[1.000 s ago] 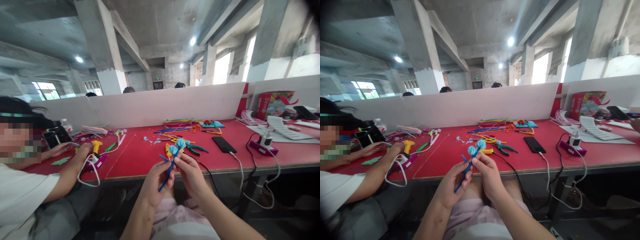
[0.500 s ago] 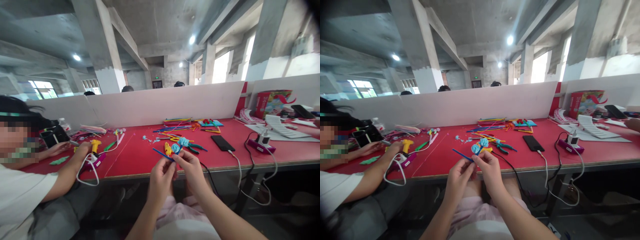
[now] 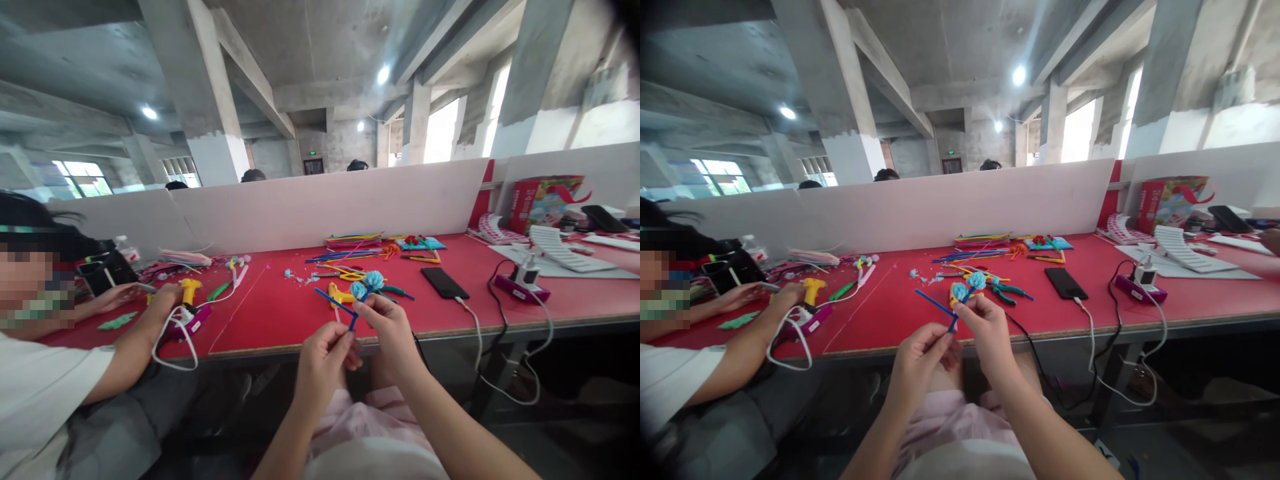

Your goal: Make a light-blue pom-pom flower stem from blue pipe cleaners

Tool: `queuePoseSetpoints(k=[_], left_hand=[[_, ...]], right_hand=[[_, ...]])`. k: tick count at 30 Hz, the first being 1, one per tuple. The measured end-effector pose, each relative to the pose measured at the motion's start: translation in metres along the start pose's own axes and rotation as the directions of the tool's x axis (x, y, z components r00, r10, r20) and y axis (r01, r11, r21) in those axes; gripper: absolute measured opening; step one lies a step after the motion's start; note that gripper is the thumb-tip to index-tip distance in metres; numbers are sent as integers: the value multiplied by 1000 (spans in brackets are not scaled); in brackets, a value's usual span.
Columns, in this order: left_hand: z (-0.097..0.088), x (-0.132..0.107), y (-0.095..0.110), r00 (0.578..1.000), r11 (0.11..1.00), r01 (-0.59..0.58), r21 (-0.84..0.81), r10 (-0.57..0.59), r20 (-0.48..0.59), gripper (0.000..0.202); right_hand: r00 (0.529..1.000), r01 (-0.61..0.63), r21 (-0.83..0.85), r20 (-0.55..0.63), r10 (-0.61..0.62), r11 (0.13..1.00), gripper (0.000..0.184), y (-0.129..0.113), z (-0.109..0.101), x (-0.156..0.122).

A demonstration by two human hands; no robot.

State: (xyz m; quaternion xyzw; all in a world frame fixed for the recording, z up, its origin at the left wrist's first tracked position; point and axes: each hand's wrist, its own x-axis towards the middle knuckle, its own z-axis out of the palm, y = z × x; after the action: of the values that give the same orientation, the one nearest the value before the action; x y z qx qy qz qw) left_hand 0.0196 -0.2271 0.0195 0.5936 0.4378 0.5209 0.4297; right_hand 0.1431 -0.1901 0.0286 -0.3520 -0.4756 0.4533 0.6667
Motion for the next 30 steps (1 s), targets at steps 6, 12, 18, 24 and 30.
queuePoseSetpoints(k=[6,12,18,24,30], left_hand=[[0,5,2,999,997,24,-70,-22,35,28],[-6,12,19,985,981,33,-191,1,174,31],[2,13,26,999,971,26,-236,-14,51,24],[2,10,25,996,955,30,-294,-53,-69,25],[-2,11,26,945,740,280,-612,-325,39,17]], right_hand=[[999,48,-17,6,-48,999,29,-9,1,14],[998,23,16,62,-24,1000,28,-20,0,19],[953,-124,123,291,84,985,26,-19,6,6],[916,-122,204,399,31,971,21,-16,10,-1],[908,-146,249,417,30,958,19,-12,9,-2]])
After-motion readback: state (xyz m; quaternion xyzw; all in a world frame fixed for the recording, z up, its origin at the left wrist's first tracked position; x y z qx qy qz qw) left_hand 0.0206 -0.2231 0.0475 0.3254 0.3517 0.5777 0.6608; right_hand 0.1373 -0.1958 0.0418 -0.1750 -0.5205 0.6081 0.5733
